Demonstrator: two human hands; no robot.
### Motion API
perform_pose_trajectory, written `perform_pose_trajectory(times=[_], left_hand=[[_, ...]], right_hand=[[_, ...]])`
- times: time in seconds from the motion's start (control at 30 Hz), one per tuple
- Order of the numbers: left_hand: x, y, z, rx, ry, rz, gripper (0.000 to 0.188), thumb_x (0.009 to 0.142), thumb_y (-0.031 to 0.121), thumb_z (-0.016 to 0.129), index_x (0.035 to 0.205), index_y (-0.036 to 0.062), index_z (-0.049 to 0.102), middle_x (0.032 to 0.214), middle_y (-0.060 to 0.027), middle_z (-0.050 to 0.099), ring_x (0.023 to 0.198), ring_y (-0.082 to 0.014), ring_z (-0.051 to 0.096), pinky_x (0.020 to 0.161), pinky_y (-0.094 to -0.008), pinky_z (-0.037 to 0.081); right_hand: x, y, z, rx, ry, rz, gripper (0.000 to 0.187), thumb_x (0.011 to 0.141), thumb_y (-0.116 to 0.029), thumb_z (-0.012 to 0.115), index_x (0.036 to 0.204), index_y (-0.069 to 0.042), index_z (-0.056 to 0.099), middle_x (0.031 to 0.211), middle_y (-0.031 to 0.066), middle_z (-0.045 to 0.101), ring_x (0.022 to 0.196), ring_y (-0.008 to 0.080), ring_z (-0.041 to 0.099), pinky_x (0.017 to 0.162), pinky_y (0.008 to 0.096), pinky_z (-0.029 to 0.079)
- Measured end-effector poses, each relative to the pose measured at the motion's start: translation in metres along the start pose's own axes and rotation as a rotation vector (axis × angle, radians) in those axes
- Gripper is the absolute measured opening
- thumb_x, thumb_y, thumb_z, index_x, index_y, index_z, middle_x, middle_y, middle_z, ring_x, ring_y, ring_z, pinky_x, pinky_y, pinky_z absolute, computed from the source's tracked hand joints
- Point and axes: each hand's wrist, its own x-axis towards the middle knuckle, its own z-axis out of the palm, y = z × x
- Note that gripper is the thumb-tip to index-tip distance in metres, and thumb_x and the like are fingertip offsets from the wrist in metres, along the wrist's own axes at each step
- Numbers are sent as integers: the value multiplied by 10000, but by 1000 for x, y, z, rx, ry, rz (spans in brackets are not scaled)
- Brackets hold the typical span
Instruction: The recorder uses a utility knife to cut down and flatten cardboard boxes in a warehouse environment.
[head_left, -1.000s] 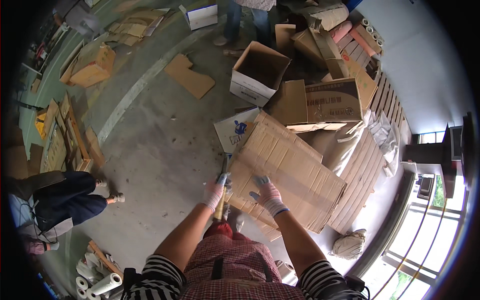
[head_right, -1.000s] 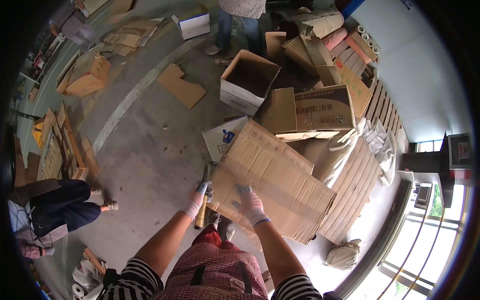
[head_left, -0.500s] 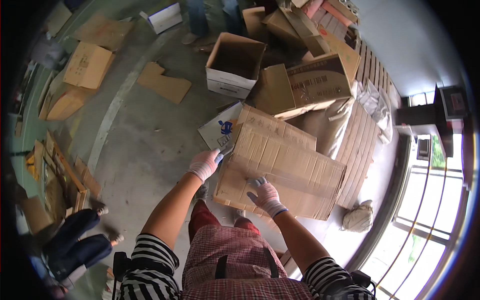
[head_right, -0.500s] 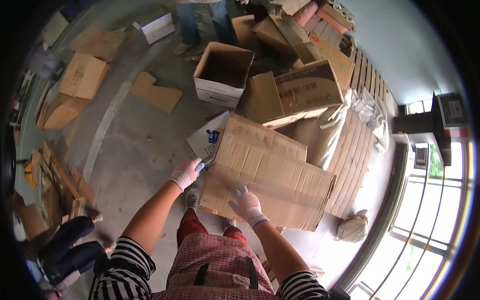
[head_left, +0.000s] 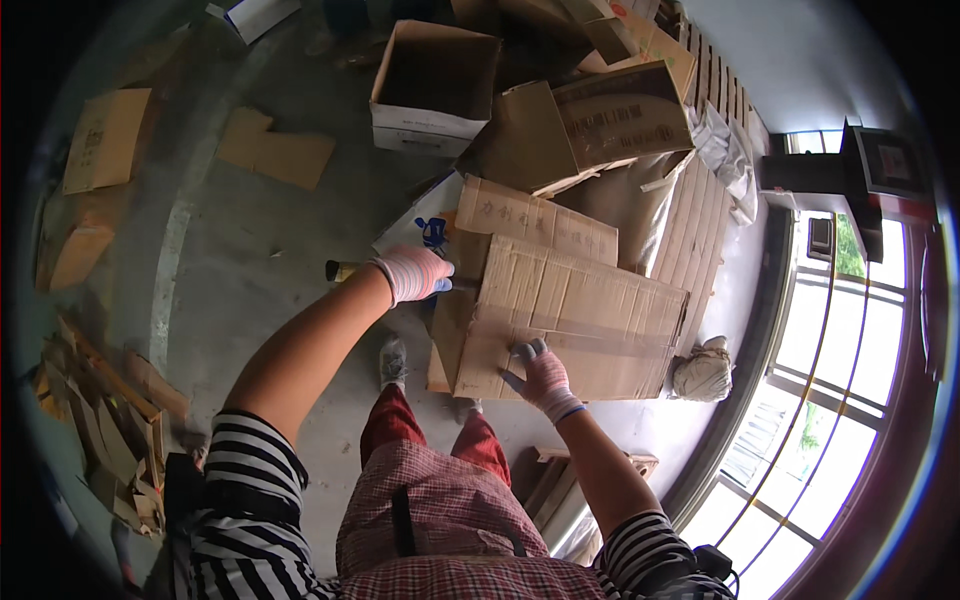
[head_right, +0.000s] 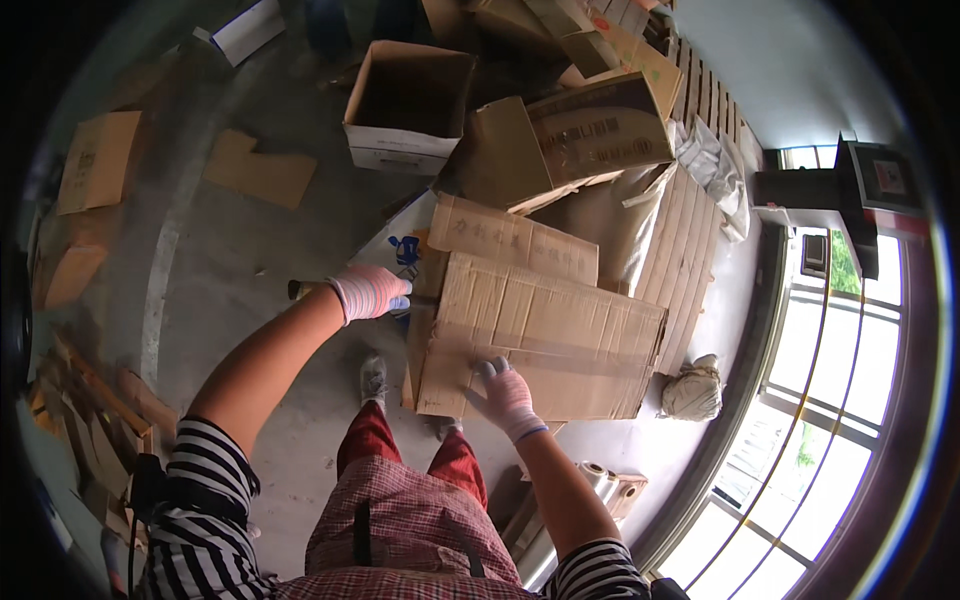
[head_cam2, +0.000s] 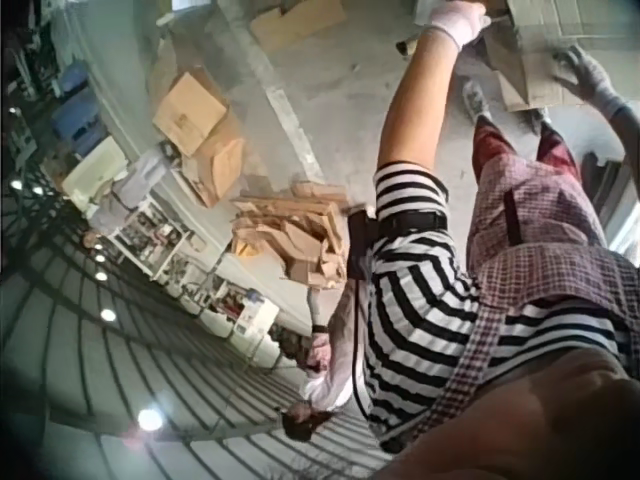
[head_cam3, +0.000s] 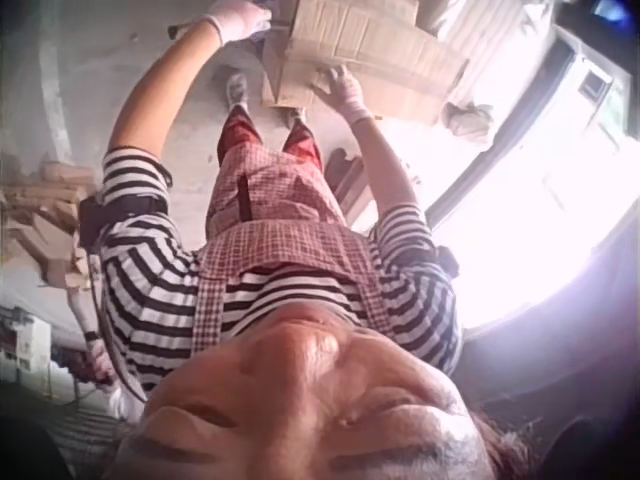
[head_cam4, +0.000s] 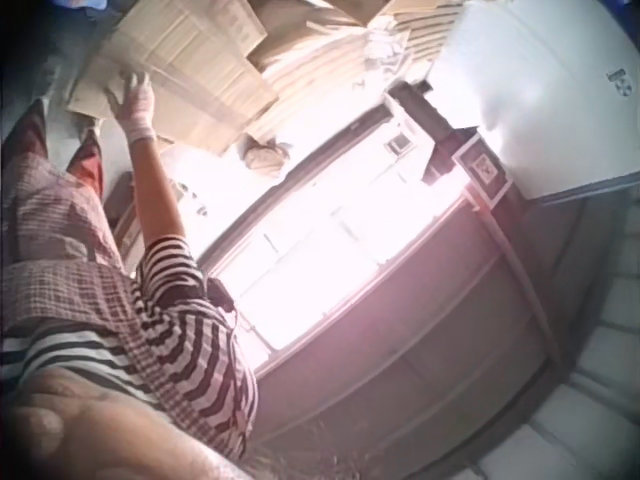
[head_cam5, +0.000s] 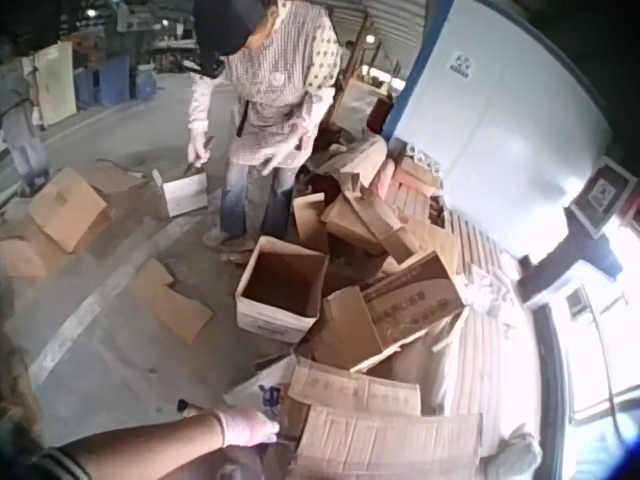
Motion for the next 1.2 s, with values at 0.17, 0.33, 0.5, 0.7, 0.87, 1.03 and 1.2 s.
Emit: perform_pose_trajectory(times=[0.17, 0.33, 0.5, 0.7, 0.87, 1.03, 1.2], left_hand=[[-3, 1, -24, -296, -375, -30, 230, 963, 314, 525, 994, 101, 607, 834, -145, 684, 817, -367, 659, 712, -474, 505], [-22, 9, 13, -62, -47, 69, 238, 959, 335, 529, 987, 116, 617, 871, -125, 688, 852, -358, 661, 713, -472, 507], [-9, 9, -4, -30, -87, -53, 216, 944, 302, 550, 979, 111, 642, 890, -133, 688, 884, -357, 660, 745, -473, 519], [-6, 5, -28, -7, -169, -30, 240, 946, 302, 547, 993, 92, 652, 915, -137, 689, 907, -357, 657, 775, -471, 519], [4, 6, -21, 91, -236, 95, 258, 955, 316, 529, 990, 89, 647, 888, -150, 684, 888, -354, 663, 766, -472, 521], [-10, -5, 13, 53, -168, 246, 263, 939, 330, 528, 998, 107, 653, 848, -134, 687, 828, -360, 674, 722, -469, 533], [-85, 10, 116, -78, -468, 388, 239, 917, 359, 547, 1003, 163, 655, 821, -137, 678, 784, -347, 674, 689, -465, 533]], right_hand=[[-2, 5, 8, 67, -30, -9, 477, 794, -414, 708, 1128, -102, 569, 1084, 174, 551, 952, 367, 600, 797, 465, 519], [4, 0, 4, 66, -11, 35, 472, 789, -404, 718, 1119, -100, 573, 1088, 169, 552, 955, 368, 596, 794, 460, 517], [15, -6, -9, 27, -87, 55, 476, 781, -403, 726, 1121, -108, 571, 1106, 156, 553, 976, 363, 589, 810, 451, 509], [20, -11, -13, 64, -130, 91, 453, 778, -389, 732, 1106, -119, 575, 1106, 144, 556, 983, 353, 586, 822, 444, 506], [23, 5, -6, 120, -154, 63, 431, 753, -355, 755, 1071, -112, 595, 1090, 135, 575, 969, 352, 600, 813, 442, 511], [18, -3, -7, 137, -139, 134, 428, 734, -343, 769, 1045, -103, 598, 1076, 121, 591, 962, 342, 606, 814, 435, 512], [39, 14, -3, 224, -88, 110, 465, 710, -363, 787, 1038, -97, 594, 1074, 118, 601, 954, 338, 610, 809, 431, 512]])
